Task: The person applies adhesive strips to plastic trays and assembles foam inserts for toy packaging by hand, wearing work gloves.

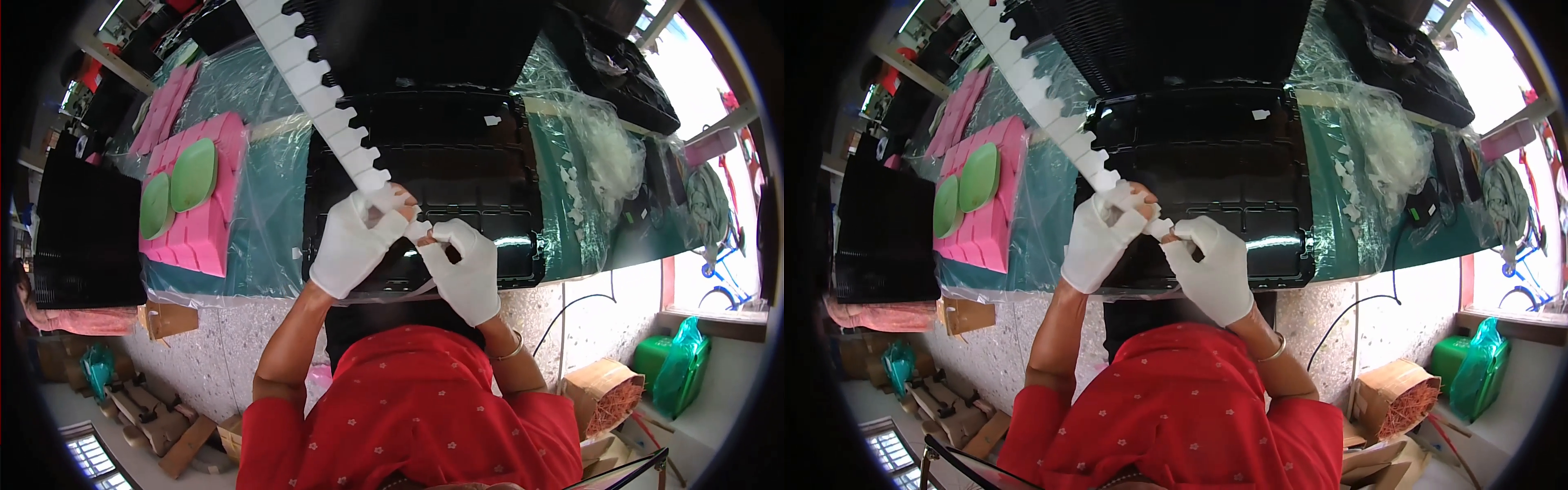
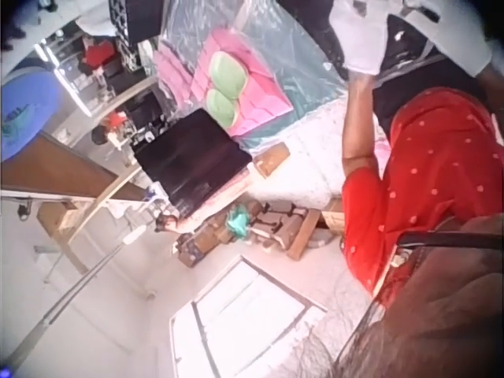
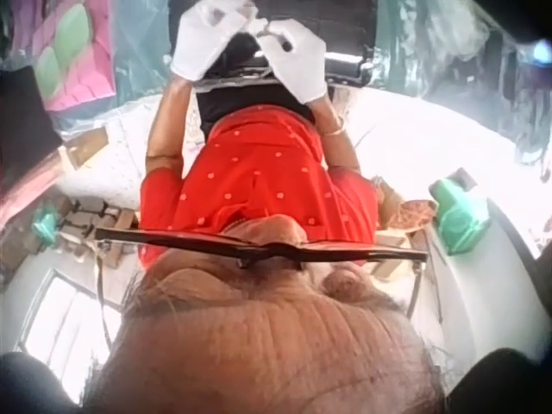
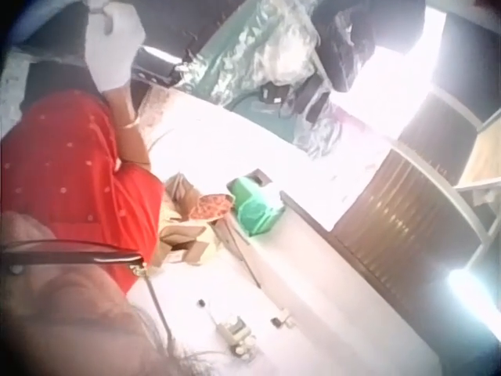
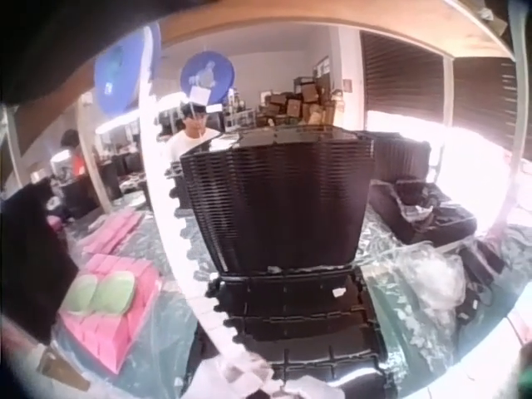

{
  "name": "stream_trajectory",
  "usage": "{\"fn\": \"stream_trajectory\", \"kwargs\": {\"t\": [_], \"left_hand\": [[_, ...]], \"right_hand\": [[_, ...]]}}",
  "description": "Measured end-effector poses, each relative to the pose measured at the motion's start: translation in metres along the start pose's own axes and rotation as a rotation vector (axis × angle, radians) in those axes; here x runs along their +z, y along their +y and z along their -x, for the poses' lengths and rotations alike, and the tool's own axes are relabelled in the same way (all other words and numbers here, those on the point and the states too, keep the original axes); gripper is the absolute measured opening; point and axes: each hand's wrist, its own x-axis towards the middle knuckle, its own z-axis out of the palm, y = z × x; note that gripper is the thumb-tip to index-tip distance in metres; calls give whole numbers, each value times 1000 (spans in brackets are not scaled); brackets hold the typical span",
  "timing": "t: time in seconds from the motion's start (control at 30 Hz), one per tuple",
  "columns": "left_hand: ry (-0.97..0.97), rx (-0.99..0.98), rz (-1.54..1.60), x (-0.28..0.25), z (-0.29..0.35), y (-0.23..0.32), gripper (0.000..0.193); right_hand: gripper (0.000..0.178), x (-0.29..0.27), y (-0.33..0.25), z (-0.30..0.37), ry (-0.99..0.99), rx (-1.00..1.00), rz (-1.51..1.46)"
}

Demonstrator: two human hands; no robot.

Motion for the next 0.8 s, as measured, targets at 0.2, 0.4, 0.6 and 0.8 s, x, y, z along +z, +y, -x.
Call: {"fn": "stream_trajectory", "kwargs": {"t": [0.2,0.4,0.6,0.8], "left_hand": [[22,28,-35,23,-6,4,22],[11,-5,-126,26,-6,0,23],[19,-128,59,23,-11,-9,16],[83,-148,25,10,4,-25,14]], "right_hand": [[13,-9,9,-1,122,25,-83],[15,-13,7,-1,186,-182,170],[17,-43,0,14,323,-297,286],[15,-95,43,24,274,65,541]]}}
